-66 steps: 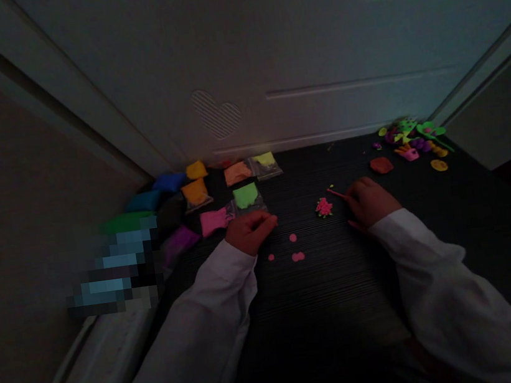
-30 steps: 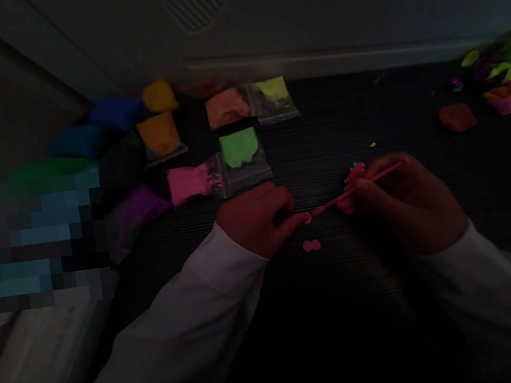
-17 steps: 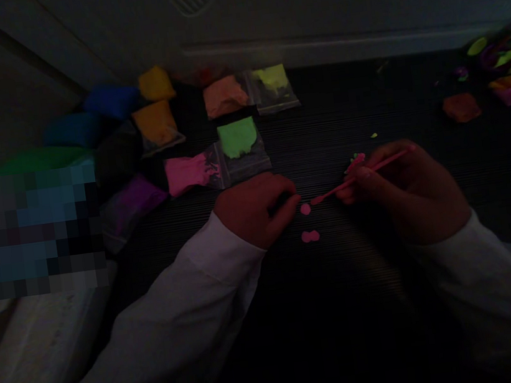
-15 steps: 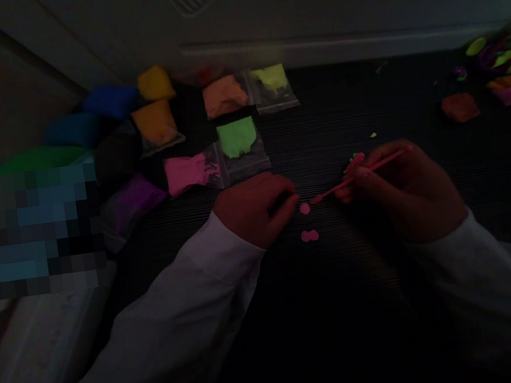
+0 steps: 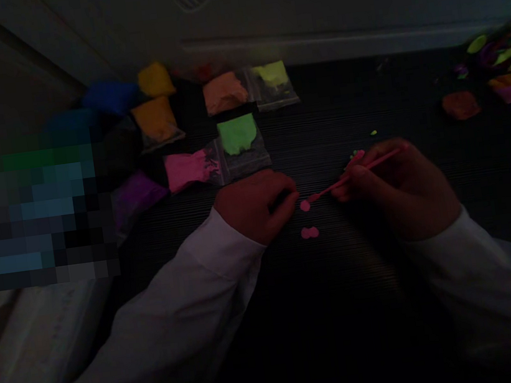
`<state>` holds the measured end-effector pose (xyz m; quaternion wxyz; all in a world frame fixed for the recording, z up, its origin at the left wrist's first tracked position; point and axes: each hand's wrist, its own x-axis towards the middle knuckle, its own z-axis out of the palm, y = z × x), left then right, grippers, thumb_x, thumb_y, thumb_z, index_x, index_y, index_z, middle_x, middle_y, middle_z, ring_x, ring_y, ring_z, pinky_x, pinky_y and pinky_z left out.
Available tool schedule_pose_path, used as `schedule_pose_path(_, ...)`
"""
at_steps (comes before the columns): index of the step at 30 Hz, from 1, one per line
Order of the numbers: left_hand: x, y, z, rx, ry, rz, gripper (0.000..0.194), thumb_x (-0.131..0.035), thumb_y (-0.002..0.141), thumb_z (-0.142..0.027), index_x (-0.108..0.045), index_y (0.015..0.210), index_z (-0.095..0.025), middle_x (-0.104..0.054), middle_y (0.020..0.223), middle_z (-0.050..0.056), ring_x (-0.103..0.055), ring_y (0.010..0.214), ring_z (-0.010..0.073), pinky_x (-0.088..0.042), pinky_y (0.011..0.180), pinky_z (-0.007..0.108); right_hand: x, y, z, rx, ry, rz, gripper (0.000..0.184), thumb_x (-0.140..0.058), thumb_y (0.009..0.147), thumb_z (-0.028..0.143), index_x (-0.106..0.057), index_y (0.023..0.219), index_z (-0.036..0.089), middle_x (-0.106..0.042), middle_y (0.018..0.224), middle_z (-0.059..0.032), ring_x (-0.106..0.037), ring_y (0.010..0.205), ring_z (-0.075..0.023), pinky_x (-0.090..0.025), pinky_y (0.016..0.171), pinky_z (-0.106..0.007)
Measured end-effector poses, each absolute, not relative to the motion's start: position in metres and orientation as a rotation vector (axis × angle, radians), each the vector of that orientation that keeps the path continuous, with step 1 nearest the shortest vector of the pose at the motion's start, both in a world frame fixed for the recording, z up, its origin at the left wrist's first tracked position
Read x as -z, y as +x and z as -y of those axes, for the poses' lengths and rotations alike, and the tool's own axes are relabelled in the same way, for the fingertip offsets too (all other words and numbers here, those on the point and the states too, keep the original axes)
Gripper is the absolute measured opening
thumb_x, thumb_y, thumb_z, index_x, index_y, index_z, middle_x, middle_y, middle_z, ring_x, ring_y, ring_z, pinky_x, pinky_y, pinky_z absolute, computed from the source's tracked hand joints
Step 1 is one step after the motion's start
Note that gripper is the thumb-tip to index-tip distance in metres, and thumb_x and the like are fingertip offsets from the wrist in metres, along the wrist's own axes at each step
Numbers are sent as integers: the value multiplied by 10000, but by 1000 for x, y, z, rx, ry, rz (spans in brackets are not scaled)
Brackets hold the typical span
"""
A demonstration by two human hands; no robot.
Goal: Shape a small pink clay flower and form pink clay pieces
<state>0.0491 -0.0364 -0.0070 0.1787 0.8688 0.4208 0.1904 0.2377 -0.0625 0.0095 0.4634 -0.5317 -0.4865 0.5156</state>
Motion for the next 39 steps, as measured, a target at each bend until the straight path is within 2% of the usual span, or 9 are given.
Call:
schedule_pose_path(13,9,47,36,-480,2431,-1072,234,-413,757,-299,-590,899,-243,-557,707,-3,-509,651,79,-364,554,188,-14,235,64,-1247,-1298,1203,111,-528,716,156,-433,768,178,-585,665,31,-602,590,-96,-506,564,-219)
schedule_pose_path(18,8,48,34,-479,2442,-1020,243,-424,752,-322,-607,891,-239,-571,706,12,-518,651,83,-365,544,190,-17,237,63,-1209,-1300,1162,104,-515,725,147,-422,760,178,-570,711,19,-604,601,-108,-506,580,-250)
schedule_pose_path(27,10,52,30,-497,2448,-992,214,-447,740,-323,-628,818,-241,-579,710,7,-520,655,82,-369,557,196,-19,251,57,-1092,-1267,1155,133,-548,696,173,-431,755,191,-567,640,14,-589,574,-138,-483,563,-315)
schedule_pose_path(32,10,53,30,-495,2455,-996,209,-445,740,-320,-626,790,-227,-572,704,2,-513,663,83,-376,588,204,-22,269,50,-781,-1292,1209,79,-529,699,182,-494,770,184,-516,614,20,-530,513,-99,-450,516,-278)
schedule_pose_path(35,11,53,30,-489,2454,-1002,215,-438,744,-319,-620,797,-219,-570,708,2,-512,667,85,-382,600,210,-22,281,45,-479,-1352,1248,140,-481,729,219,-534,848,168,-472,622,16,-514,496,-95,-429,473,-263)
schedule_pose_path(39,11,53,30,-507,2457,-989,207,-448,739,-307,-620,812,-217,-572,707,4,-516,675,89,-388,606,213,-16,297,39,-133,-1753,1471,246,-455,744,267,-577,934,170,-551,674,-37,-510,486,-100,-398,479,-259)
